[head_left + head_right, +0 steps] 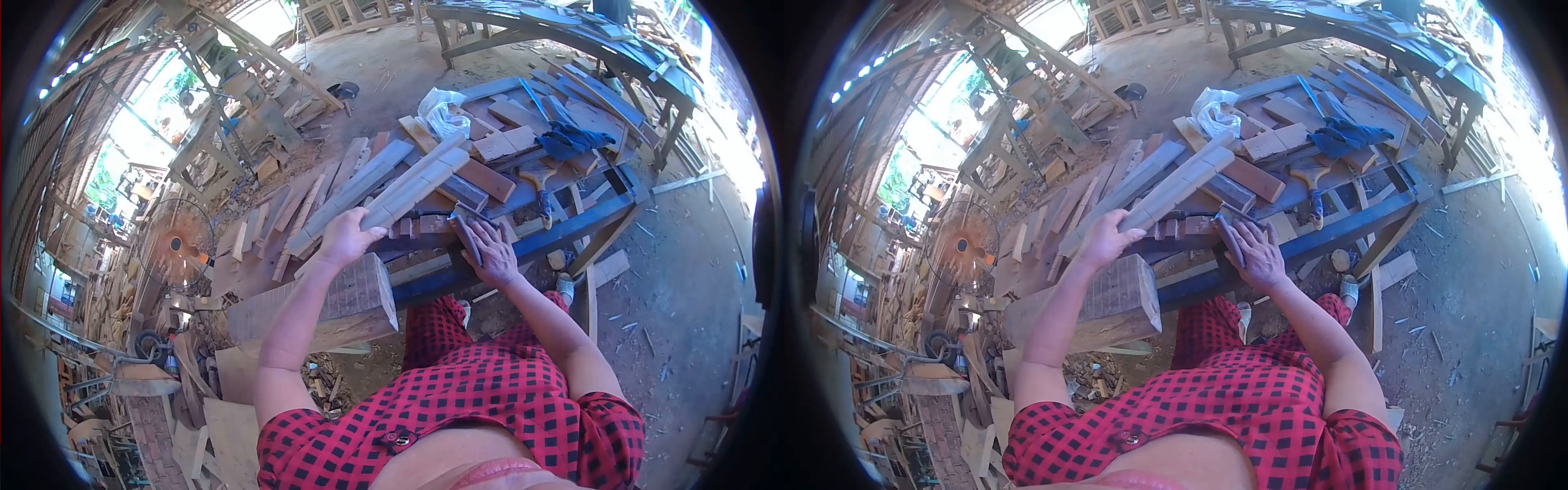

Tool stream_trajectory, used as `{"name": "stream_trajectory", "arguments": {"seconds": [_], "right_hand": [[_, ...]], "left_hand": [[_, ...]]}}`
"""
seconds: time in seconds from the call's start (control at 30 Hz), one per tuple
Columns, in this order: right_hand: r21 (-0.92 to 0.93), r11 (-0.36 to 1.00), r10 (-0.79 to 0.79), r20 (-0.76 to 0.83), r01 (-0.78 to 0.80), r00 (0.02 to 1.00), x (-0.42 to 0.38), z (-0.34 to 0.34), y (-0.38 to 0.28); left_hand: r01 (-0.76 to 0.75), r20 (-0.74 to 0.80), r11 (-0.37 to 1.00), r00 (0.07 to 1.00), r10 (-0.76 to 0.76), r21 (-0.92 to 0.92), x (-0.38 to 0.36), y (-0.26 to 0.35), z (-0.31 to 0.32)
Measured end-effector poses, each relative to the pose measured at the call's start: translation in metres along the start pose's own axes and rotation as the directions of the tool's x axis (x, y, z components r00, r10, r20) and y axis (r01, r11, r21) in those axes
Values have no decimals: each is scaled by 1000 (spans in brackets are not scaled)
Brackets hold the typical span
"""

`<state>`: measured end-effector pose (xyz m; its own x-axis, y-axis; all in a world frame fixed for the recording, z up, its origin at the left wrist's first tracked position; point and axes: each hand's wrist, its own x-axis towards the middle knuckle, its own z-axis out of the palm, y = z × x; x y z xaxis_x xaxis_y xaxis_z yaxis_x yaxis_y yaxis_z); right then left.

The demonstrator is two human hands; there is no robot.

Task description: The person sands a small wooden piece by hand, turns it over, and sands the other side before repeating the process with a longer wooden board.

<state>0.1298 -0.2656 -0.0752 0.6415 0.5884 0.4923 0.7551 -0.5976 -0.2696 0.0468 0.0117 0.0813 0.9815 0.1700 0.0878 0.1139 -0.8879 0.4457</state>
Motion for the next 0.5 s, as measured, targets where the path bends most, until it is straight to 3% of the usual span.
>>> {"name": "stream_trajectory", "arguments": {"seconds": [0.17, 0.3, 0.37, 0.47, 0.5], "right_hand": [[45, 999, 31, -3, -31, 1000, -2, -2, 0], [69, 997, 46, -3, -45, 999, -3, -2, 1], [75, 997, 30, -6, -30, 1000, -4, 1, 3], [65, 998, 12, -2, -12, 1000, -3, 5, 4], [53, 998, 17, -15, -16, 1000, -3, 6, 5]], "left_hand": [[39, 88, 995, 995, -47, 89, -2, 1, 24], [69, 54, 990, 996, -77, 127, -10, -2, 36], [-13, 43, 984, 999, 6, 175, -16, -8, 37], [-18, -42, 976, 999, 28, 218, -33, -10, 24], [49, 12, 984, 999, -51, 174, -38, -13, 17]]}}
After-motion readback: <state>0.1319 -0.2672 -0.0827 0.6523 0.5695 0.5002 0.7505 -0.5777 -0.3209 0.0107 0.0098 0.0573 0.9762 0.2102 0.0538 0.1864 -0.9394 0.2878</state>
